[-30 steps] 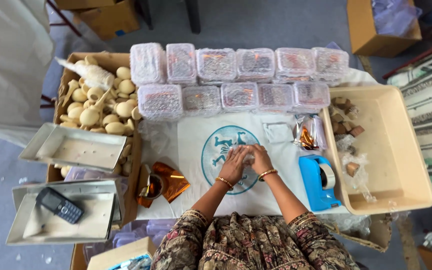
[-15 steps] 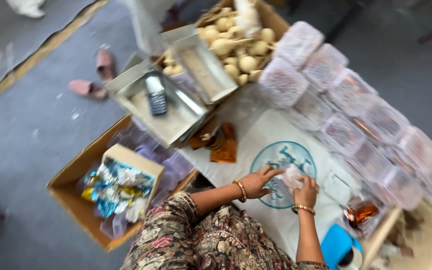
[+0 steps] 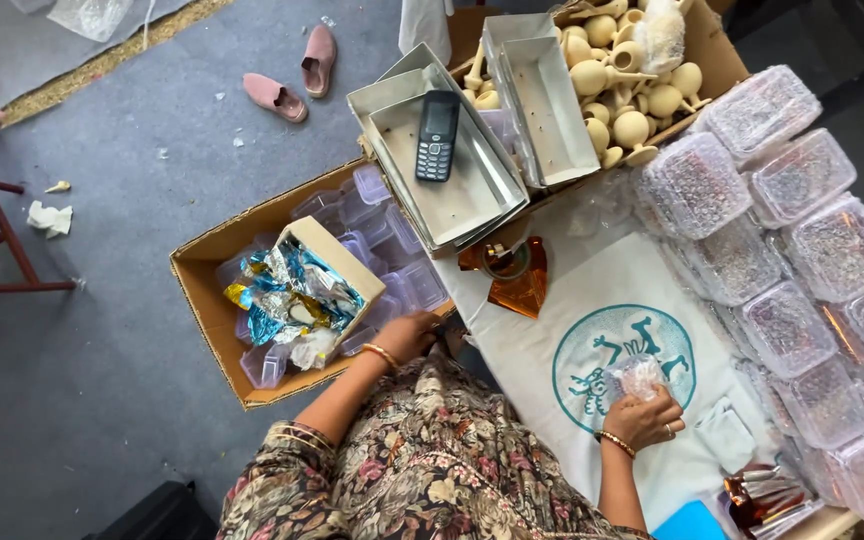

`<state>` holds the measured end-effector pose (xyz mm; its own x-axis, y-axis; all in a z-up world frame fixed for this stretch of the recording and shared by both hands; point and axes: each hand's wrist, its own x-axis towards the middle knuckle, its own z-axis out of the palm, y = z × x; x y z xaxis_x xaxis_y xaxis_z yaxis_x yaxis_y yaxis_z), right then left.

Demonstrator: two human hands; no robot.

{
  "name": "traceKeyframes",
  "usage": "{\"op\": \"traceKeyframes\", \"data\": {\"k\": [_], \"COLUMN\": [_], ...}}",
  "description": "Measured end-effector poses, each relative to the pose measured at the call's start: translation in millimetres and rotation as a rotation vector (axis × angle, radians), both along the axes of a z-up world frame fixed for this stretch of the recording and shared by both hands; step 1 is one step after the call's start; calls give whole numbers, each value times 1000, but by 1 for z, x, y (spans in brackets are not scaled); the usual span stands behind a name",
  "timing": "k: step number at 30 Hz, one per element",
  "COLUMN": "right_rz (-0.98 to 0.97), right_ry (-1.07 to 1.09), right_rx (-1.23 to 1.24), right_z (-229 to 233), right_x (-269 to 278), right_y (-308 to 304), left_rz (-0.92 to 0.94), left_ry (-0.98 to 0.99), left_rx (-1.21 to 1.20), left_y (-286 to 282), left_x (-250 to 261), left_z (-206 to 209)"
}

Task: The person wraps small decorative items in bubble wrap and secures them with tape. They then place the wrapped items into a beige plastic bin. The person also handles a small white cloth and a plastic container during the process.

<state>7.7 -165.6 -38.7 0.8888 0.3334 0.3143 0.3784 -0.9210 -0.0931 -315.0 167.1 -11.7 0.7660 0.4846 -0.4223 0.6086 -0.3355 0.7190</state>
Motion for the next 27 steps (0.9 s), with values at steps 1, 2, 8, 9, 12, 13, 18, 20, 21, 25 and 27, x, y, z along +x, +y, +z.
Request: {"op": "traceKeyframes", "data": {"k": [1,2,8,9,12,13,18,20,21,25,27], "right_rz": [0,1,19,8,23,-13,101,58,53,-32,-11], "right_ry": [-2,1,-38,-9,-16,-23,-40,-56,-56,-34,-2], "right_rx": [-2,20,163,153,90,91,148,162,171,175,185], "right_z": [-1,-3,-8,-8,-14,-14,-14,-11,-8,1,7], "right_x": [0,1,7,6,12,10,6,4,0,-6,-5], "right_y": [0,-1,-7,-9,-15,-14,-13,-4,-5,-1,6], "left_rz": [0,115,-25,-140,-437,-472,-704,-786,-830,-945,-914], "left_ry": [-2,38,348,461,433,429,-120,-136,-143,-375,-629], "left_rx": [-2,-49,54,71,17,28,-41,-11,13,64,336], "left_y": [6,11,41,44,28,22,-13,-27,-38,-100,-132], "left_x": [-18,-36,-51,-46,11,33,111,144,159,228,258], "left_z": [-10,-20,-4,6,36,48,57,74,82,48,31]}}
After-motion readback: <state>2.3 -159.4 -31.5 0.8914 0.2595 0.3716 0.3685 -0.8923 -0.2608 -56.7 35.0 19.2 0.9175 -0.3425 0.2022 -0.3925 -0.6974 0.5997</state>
